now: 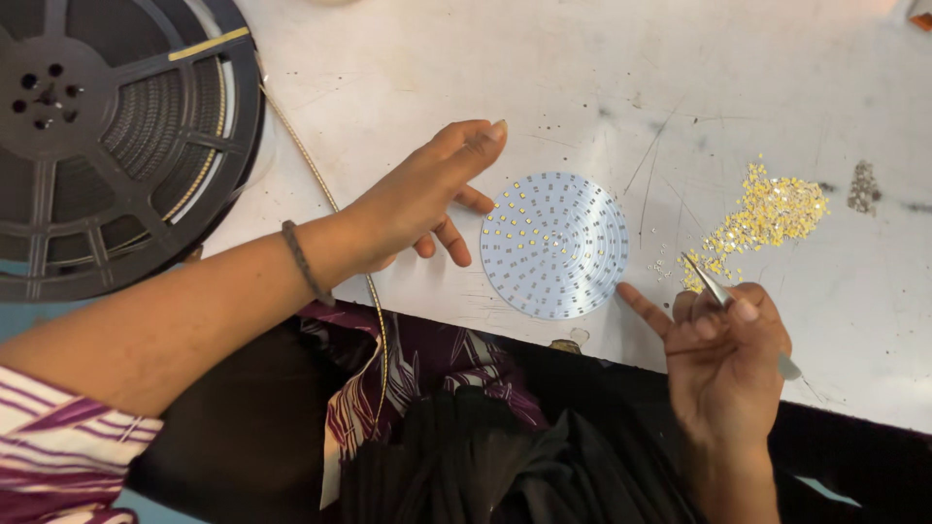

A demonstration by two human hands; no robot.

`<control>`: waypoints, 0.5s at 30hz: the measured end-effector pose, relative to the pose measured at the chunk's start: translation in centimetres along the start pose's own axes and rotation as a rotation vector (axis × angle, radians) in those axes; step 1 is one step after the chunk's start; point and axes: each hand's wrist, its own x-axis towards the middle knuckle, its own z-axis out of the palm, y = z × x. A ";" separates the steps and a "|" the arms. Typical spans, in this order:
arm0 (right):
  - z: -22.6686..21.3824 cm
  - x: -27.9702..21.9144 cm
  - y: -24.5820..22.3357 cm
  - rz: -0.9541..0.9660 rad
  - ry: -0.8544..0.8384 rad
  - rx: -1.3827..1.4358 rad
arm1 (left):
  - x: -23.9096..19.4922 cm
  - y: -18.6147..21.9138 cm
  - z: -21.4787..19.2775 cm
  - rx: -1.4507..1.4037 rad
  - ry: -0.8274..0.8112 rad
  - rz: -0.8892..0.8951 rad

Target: The person uses tweezers to pick small yellow LED chips from a pile and places them into designated spots on a circular blue LED board. The person continues placing LEDs one by one across the board surface.

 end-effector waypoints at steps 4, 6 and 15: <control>0.3 0.1 0.2 0.033 -0.023 -0.001 | 0.8 0.0 -0.6 -0.031 -0.027 0.005; 0.3 -1.0 0.6 0.076 -0.058 0.013 | 1.6 0.3 -0.6 -0.036 -0.067 0.039; -2.1 -1.0 -0.4 -0.060 -0.052 -0.020 | 2.4 1.0 -3.3 0.095 0.004 0.010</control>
